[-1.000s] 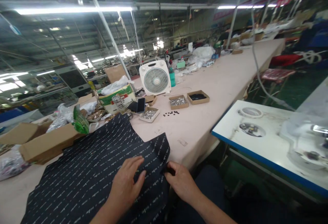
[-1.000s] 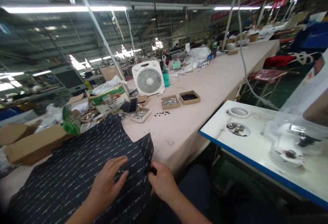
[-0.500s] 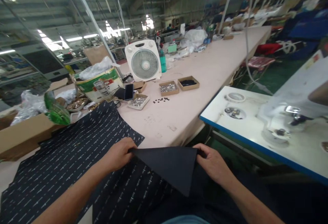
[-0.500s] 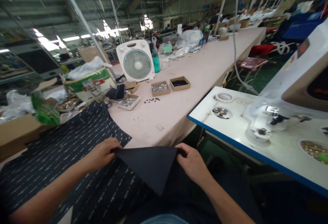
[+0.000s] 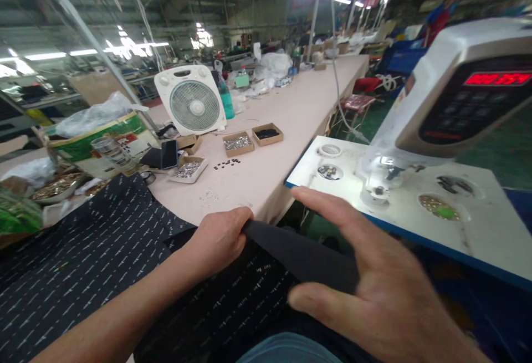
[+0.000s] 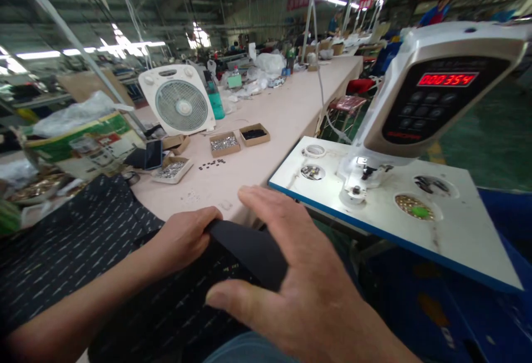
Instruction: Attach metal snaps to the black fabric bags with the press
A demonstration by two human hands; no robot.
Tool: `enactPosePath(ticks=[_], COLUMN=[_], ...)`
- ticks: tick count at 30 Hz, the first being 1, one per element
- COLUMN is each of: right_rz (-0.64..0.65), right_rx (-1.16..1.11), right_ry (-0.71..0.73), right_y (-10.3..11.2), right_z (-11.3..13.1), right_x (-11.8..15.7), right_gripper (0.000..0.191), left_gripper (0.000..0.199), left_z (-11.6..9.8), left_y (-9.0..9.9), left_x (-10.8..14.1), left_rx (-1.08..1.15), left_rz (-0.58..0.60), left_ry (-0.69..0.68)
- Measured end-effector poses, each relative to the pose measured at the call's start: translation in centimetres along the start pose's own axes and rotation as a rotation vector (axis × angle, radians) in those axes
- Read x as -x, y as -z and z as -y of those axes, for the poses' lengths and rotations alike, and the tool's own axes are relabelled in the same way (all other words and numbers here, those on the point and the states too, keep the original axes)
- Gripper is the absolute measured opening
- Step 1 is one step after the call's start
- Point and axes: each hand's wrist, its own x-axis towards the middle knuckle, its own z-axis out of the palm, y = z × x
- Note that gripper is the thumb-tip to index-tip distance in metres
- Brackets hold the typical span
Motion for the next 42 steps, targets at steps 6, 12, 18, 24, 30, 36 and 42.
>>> enactPosePath(ticks=[6,12,18,24,30,36,42], right_rz=[0.332,0.399,0.414,0.451,0.476,0.536,0.516], right_rx=[0.174,0.143,0.018,0.093,0.084,-0.084,-0.099], right_ry=[-0.016,-0.092,-0.113,-0.141,-0.156,-0.228,-0.262], right_y=[-4.6,-3.5,-3.4,-3.2,-3.2,-2.9,-2.8], right_z=[-7.7,-8.4,-8.2,-8.4,-8.4,-8.5,-9.0], right_x=[-2.2,-1.4,-1.1,-0.9,-1.1,-1.4,-2.1], right_gripper=[0.056,0.014,0.01,0.017,0.014,0.007,0.008], left_gripper=[0.025,0.032,0.016,0.019,0.017,0.014,0.014], left_z=[-2.8,-2.5,-1.4,-1.3,-1.7,-0.9,-0.3], left_y=[0.6,-2.3,-4.0,-3.5,-3.6,-3.8,-5.2], left_x=[-0.2,-0.1,-0.5,-0.6,-1.0,-1.2,-2.0], left_rx=[0.105,0.0,0.244,0.585,0.683,0.838,0.989], left_rz=[0.049,0.33,0.3,0.387,0.43,0.637,0.711], left_ry=[-0.187,-0.169,-0.209,-0.133,-0.06,-0.061,-0.025])
